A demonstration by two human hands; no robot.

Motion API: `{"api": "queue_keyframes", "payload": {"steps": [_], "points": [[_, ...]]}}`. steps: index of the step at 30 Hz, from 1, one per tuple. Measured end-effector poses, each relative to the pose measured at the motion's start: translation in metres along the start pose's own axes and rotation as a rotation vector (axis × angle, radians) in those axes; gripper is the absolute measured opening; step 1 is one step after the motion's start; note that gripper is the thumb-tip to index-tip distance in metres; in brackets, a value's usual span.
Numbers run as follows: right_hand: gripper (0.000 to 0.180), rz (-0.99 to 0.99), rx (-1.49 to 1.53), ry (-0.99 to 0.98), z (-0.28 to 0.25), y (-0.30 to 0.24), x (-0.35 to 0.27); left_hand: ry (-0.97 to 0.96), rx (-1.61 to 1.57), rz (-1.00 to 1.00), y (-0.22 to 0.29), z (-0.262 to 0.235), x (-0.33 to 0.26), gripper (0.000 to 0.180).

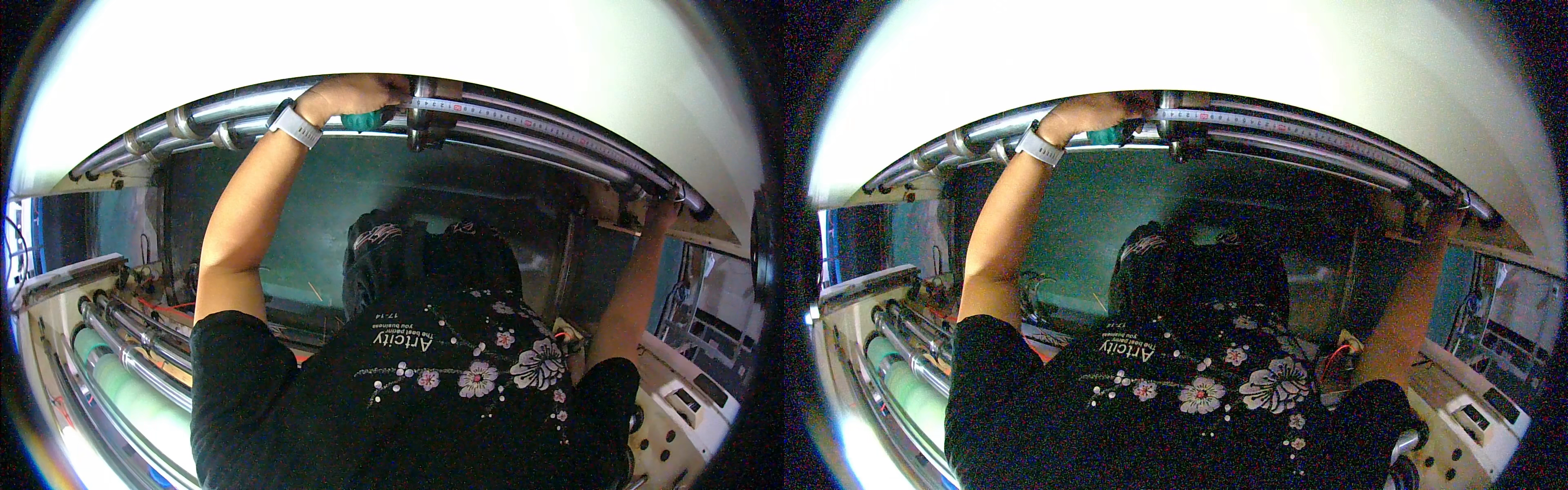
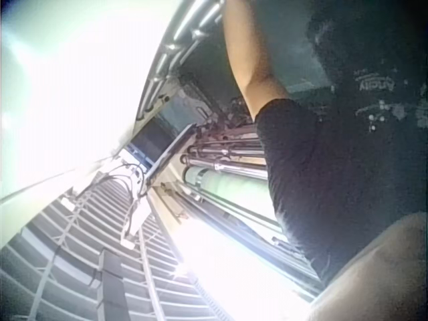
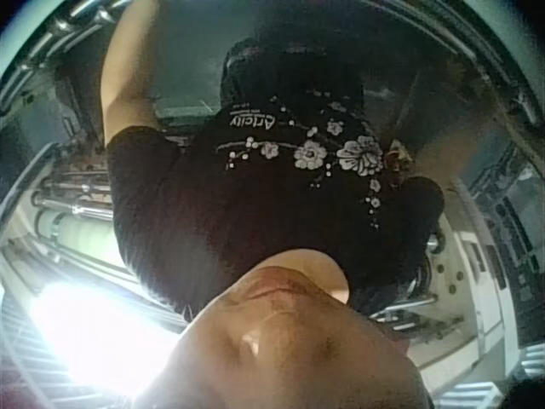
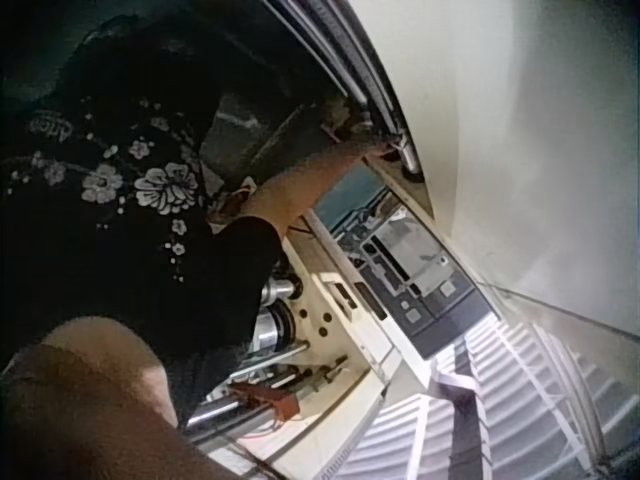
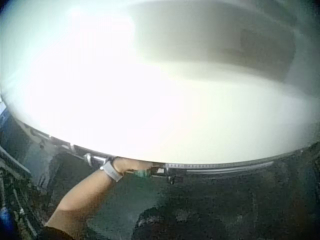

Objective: The person uses a tape measure to measure the distance between various metal rollers and pipes on a large industrial machine. They move along the machine, taking multiple measurements at different points and angles.

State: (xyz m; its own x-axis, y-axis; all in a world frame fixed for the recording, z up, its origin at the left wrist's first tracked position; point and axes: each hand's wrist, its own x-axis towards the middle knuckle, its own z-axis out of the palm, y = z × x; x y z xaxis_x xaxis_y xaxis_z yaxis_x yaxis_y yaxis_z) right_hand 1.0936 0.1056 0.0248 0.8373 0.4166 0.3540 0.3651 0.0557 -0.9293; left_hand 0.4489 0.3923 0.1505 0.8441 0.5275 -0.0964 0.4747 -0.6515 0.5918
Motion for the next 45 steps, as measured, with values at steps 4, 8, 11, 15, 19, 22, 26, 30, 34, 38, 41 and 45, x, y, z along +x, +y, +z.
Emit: {"api": "queue_keyframes", "payload": {"steps": [4,8,11,15,19,22,26,30,34,38,41,45], "points": [[0.033,-0.085,-0.242,0.052,-0.004,-0.004,-0.005,0.077,0.023,0.072,0.006,-0.001,0.000,0.019],[0.034,0.012,-0.005,0.171,0.028,-0.019,-0.019,0.185,0.272,0.074,0.016,-0.006,-0.011,0.024],[0.033,0.264,0.476,0.235,0.072,-0.084,-0.051,0.175,0.221,0.017,0.013,-0.008,-0.016,0.028],[0.029,0.249,0.560,0.237,0.056,-0.091,-0.053,0.128,0.078,-0.017,0.016,-0.007,-0.008,0.025],[0.029,0.329,0.599,0.200,0.071,-0.121,-0.067,0.117,0.099,0.024,0.013,-0.007,-0.009,0.022],[0.047,0.227,0.415,0.224,0.062,-0.087,-0.050,0.087,0.006,0.000,0.007,-0.005,-0.006,0.019],[0.046,0.142,0.278,0.162,0.053,-0.057,-0.034,-0.033,0.126,-0.120,0.012,-0.015,-0.011,0.032],[0.035,0.175,0.328,0.147,0.044,-0.060,-0.037,0.118,0.096,0.151,0.006,-0.005,-0.005,0.019],[0.027,0.176,0.206,0.214,0.042,-0.063,-0.035,0.047,0.000,0.049,0.002,-0.003,-0.004,0.021],[0.029,0.081,0.366,-0.013,0.002,-0.023,-0.004,0.009,0.003,0.071,0.005,-0.004,0.001,0.021],[0.029,0.195,0.440,0.072,0.004,-0.007,0.005,-0.006,0.002,0.036,-0.001,-0.003,0.002,0.023],[0.029,0.215,0.453,0.124,0.006,-0.010,0.006,0.024,0.125,0.072,-0.004,-0.002,0.003,0.023]]}}
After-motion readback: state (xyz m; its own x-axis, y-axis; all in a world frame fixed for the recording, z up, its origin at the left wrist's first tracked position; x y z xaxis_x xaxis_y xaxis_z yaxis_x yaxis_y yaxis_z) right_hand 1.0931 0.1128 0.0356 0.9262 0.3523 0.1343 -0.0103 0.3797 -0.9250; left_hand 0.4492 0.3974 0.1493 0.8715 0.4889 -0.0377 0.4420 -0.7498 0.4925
